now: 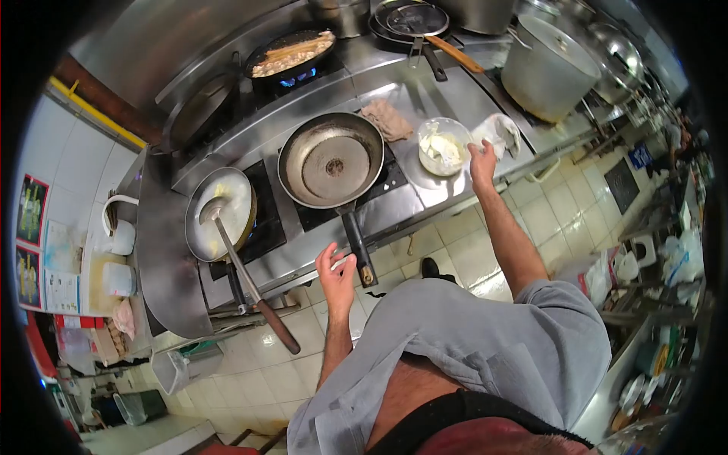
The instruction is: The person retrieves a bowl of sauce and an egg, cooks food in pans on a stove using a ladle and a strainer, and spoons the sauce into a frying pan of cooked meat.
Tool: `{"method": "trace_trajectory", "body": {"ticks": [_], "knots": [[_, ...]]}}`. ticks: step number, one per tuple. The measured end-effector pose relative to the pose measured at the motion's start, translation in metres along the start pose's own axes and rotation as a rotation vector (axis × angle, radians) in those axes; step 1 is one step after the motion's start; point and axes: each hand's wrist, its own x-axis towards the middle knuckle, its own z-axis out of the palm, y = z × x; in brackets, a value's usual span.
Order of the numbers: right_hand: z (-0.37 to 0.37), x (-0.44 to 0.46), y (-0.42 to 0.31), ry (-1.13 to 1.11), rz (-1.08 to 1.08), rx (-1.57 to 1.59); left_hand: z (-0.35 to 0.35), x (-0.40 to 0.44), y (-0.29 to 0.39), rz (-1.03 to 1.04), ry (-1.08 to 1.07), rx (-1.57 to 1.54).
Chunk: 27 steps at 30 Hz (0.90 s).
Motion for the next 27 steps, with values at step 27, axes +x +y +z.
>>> {"method": "trace_trajectory", "body": {"ticks": [27], "knots": [[0.051,0.084,-0.186,-1.164,0.748,1.114,0.038,0.009,-0.009,-0.384,0.145,0.209]]}}
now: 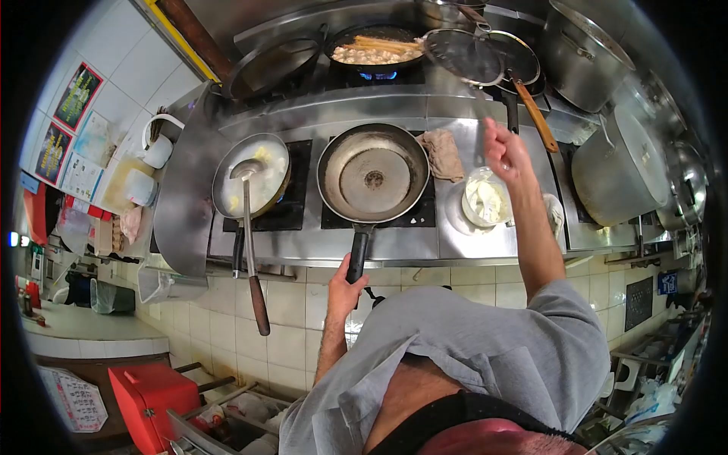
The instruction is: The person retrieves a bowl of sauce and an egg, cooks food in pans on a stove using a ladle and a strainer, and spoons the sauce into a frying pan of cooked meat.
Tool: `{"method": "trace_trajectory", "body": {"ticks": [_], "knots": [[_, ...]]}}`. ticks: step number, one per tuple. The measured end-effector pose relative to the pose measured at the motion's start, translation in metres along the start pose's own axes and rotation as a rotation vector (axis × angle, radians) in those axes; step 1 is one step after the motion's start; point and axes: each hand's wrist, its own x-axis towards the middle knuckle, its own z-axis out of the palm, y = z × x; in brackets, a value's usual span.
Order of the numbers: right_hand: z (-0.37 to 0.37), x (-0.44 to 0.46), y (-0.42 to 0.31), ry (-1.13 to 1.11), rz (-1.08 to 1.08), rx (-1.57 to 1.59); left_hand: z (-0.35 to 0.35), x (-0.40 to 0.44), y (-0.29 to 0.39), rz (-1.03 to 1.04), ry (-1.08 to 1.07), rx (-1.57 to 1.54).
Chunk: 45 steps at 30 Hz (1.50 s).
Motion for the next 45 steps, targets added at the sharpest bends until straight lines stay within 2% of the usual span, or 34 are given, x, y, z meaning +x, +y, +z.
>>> {"method": "trace_trajectory", "body": {"ticks": [2,4,5,6,7,8,10,11,14,19,22,24,27,32,34,35,37,38,42,45], "knots": [[0.022,-0.002,0.016,-0.018,0.005,-0.097,-0.001,-0.001,0.002,0.009,-0.018,-0.025],[0.046,0.001,0.033,0.031,-0.045,-0.414,-0.004,0.000,0.004,0.002,-0.047,-0.016],[0.053,0.010,0.037,0.030,-0.047,-0.416,-0.005,0.000,0.004,-0.005,-0.075,-0.006],[0.059,0.027,0.038,0.035,-0.132,-0.661,-0.005,0.001,0.000,-0.003,-0.074,-0.008],[0.063,0.045,0.038,0.040,-0.219,-0.904,-0.005,0.003,-0.007,0.083,-0.050,0.047],[0.064,0.065,0.035,0.036,-0.222,-0.905,-0.006,0.005,-0.011,0.170,-0.023,0.102],[0.071,0.099,0.027,-0.010,-0.349,-1.374,-0.009,0.002,-0.005,0.132,-0.039,0.130],[0.075,0.110,0.026,-0.016,-0.352,-1.374,-0.011,0.001,0.000,0.090,-0.060,0.158],[0.099,0.130,0.035,0.090,-0.258,-1.719,-0.011,0.001,-0.002,0.089,-0.056,0.159],[0.105,0.156,0.048,0.089,-0.291,-1.768,-0.009,0.001,-0.007,0.190,-0.006,0.134],[0.104,0.161,0.042,0.088,-0.402,-1.793,-0.011,0.000,-0.004,0.154,-0.020,0.150],[0.101,0.155,0.027,0.053,-0.554,-1.838,-0.012,0.001,-0.005,0.155,-0.025,0.138],[0.112,0.121,0.007,0.144,-0.469,-1.821,-0.014,0.002,-0.004,0.156,-0.036,0.102],[0.078,0.122,0.001,0.161,-0.382,-1.756,-0.015,0.006,-0.011,0.186,-0.043,0.074],[0.066,0.129,0.001,0.180,-0.362,-1.746,-0.017,0.010,-0.024,0.107,-0.154,-0.118],[0.062,0.136,-0.001,0.146,-0.367,-1.746,-0.019,0.012,-0.034,0.107,-0.157,-0.118],[0.064,0.138,-0.004,0.107,-0.373,-1.742,-0.028,0.012,-0.039,0.094,-0.130,-0.409],[0.066,0.138,-0.009,0.120,-0.421,-1.746,-0.033,0.006,-0.041,-0.030,-0.095,-0.555],[0.074,0.141,-0.034,0.198,-0.493,-1.748,-0.057,-0.007,-0.103,-0.094,-0.033,-0.723],[0.065,0.165,-0.050,0.209,-0.494,-1.707,-0.066,-0.027,-0.163,-0.329,0.177,-0.723]]}}
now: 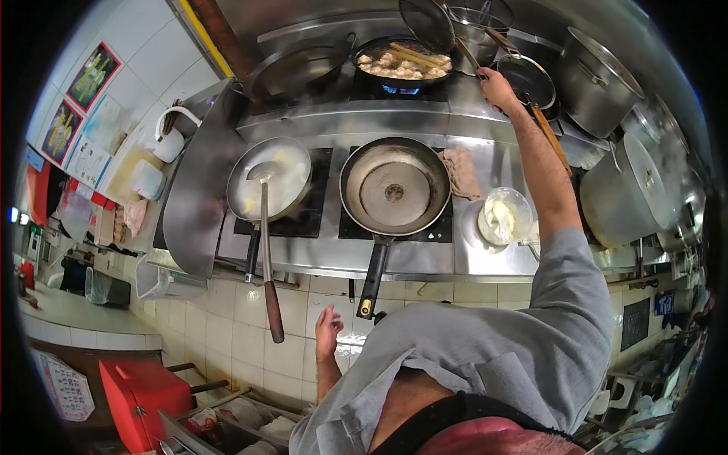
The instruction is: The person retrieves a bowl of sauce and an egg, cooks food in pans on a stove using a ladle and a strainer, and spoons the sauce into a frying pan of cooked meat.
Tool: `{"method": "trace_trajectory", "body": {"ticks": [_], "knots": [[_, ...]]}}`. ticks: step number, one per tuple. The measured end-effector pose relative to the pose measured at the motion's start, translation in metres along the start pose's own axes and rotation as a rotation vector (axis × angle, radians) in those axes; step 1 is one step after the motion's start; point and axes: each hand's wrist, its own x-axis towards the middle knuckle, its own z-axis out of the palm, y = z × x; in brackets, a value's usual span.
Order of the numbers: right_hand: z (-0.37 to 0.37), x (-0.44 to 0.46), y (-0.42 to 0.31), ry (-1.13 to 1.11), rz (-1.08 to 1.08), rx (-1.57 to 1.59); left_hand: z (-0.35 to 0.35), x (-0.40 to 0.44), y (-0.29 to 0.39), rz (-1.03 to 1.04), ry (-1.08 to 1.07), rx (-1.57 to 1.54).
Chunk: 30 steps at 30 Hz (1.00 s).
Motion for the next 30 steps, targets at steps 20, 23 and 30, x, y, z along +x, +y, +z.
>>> {"method": "trace_trajectory", "body": {"ticks": [20,23,30], "knots": [[0.023,-0.057,-0.039,-0.045,-0.084,-0.011,-0.101,0.004,-0.129,-0.158,0.375,0.453],[0.045,-0.051,-0.016,-0.053,-0.110,-0.141,-0.101,0.022,-0.121,-0.111,0.381,0.403],[0.077,-0.024,0.002,-0.045,-0.225,-0.189,-0.087,0.018,-0.113,-0.157,0.361,0.391]]}}
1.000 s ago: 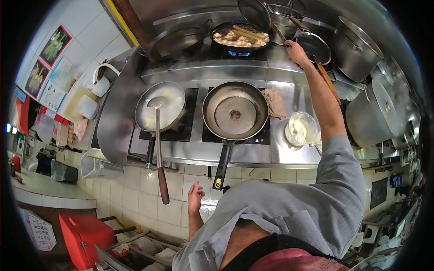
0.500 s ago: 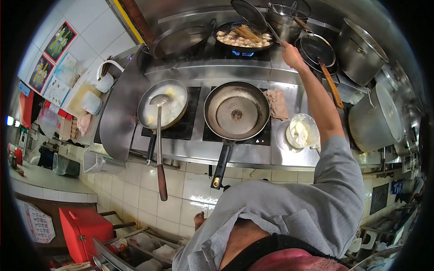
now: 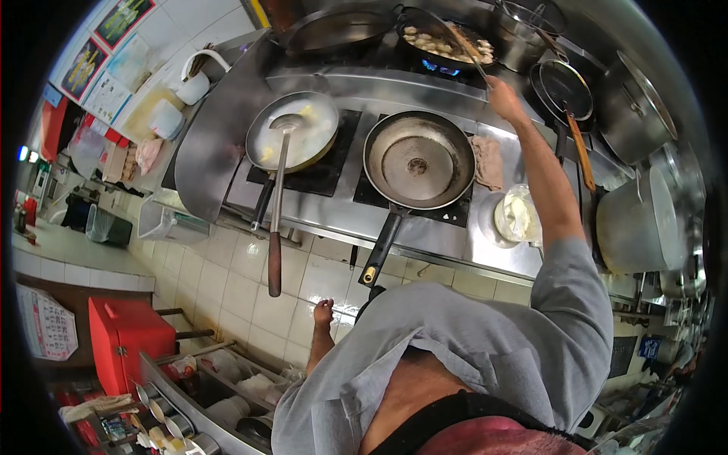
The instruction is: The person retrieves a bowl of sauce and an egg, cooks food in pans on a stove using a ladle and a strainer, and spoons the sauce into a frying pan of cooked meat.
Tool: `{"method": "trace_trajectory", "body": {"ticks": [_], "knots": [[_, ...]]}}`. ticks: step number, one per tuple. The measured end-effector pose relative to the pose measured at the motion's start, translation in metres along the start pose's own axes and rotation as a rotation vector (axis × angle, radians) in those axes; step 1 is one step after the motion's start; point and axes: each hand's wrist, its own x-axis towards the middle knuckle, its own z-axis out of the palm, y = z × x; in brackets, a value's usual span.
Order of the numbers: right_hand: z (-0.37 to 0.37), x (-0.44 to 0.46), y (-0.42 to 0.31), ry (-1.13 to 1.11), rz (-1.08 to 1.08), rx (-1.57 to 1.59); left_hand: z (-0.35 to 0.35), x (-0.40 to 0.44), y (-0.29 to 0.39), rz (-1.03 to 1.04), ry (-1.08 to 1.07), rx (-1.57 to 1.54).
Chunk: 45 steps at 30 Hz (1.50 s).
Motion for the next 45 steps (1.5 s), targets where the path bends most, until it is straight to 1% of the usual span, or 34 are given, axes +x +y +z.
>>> {"method": "trace_trajectory", "body": {"ticks": [2,4,6,7,8,9,10,12,16,17,18,19,20,22,23,24,25,26,28,30,31,32,33,34,36,38,39,40,42,43,45], "knots": [[-0.005,0.000,-0.014,-0.025,-0.023,-0.049,0.002,-0.003,-0.008,-0.013,0.022,0.057],[-0.017,-0.007,-0.029,-0.022,0.011,-0.003,-0.002,-0.009,-0.024,0.074,0.001,0.102],[-0.021,-0.008,-0.031,0.093,-0.058,-0.095,-0.013,-0.013,-0.026,0.203,-0.098,0.481],[-0.024,-0.009,-0.034,0.098,-0.056,-0.097,-0.020,0.009,-0.064,0.522,-0.083,0.525],[-0.028,-0.010,-0.039,0.108,0.001,-0.129,-0.024,0.002,-0.061,0.432,-0.134,0.501],[-0.030,-0.010,-0.041,0.118,0.060,-0.161,-0.025,-0.009,-0.052,0.270,-0.130,0.503],[-0.030,-0.009,-0.042,0.124,0.062,-0.161,-0.025,-0.013,-0.045,0.109,-0.125,0.501],[-0.027,-0.007,-0.039,0.091,0.130,-0.248,-0.024,-0.015,-0.039,0.130,-0.098,0.489],[-0.009,0.004,-0.024,0.049,0.144,-0.323,-0.023,-0.017,-0.038,0.183,0.022,0.430],[-0.003,0.007,-0.021,0.025,0.170,-0.341,-0.021,-0.016,-0.038,0.185,0.025,0.429],[0.001,0.011,-0.019,0.001,0.196,-0.360,-0.017,-0.014,-0.039,0.194,0.083,0.394],[0.007,0.013,-0.017,0.001,0.194,-0.357,-0.015,-0.011,-0.039,0.202,0.142,0.359],[0.014,0.016,-0.015,0.002,0.203,-0.344,-0.014,-0.007,-0.039,0.200,0.146,0.358],[0.022,0.015,-0.015,-0.009,0.206,-0.329,-0.015,0.012,-0.050,0.077,0.065,0.335],[0.026,0.012,-0.018,-0.010,0.215,-0.318,-0.013,0.021,-0.059,0.120,0.084,0.354],[0.032,0.011,-0.024,-0.016,0.216,-0.307,-0.009,0.020,-0.061,0.118,0.128,0.319],[0.035,0.011,-0.023,-0.048,0.227,-0.299,-0.009,0.023,-0.069,0.139,0.103,0.282],[0.042,0.012,-0.019,-0.076,0.198,-0.295,-0.005,0.013,-0.059,0.114,0.125,0.345],[0.052,0.015,-0.010,-0.011,0.192,-0.310,-0.005,0.013,-0.073,0.108,0.181,0.282],[0.048,0.016,-0.009,-0.079,0.203,-0.246,-0.007,0.009,-0.082,0.118,0.221,0.312],[0.044,0.010,-0.022,0.017,0.190,-0.260,-0.008,0.002,-0.084,0.089,0.223,0.295],[0.039,0.003,-0.035,0.110,0.130,-0.429,-0.009,-0.004,-0.084,0.067,0.224,0.277],[0.034,-0.006,-0.054,0.179,0.053,-0.351,-0.011,-0.003,-0.094,0.110,0.248,0.323],[0.032,-0.014,-0.074,0.240,-0.021,-0.274,-0.010,-0.025,-0.081,0.145,0.280,0.418],[0.042,-0.032,-0.116,0.223,-0.231,-0.004,-0.012,-0.037,-0.082,0.085,0.279,0.466],[0.061,-0.071,-0.163,0.078,-0.520,0.282,-0.017,-0.027,-0.103,0.024,0.293,0.341],[0.065,-0.098,-0.190,-0.128,-0.463,0.402,-0.017,-0.036,-0.093,-0.065,0.325,0.361],[0.068,-0.126,-0.216,-0.332,-0.401,0.518,-0.016,-0.045,-0.083,-0.073,0.337,0.357],[0.084,-0.164,-0.246,-0.592,-0.411,0.543,-0.018,-0.056,-0.066,-0.109,0.409,0.403],[0.095,-0.179,-0.259,-0.658,-0.407,0.527,-0.023,-0.057,-0.063,-0.086,0.408,0.452],[0.116,-0.206,-0.280,-0.750,-0.377,0.504,-0.031,-0.056,-0.059,-0.101,0.418,0.445]]}}
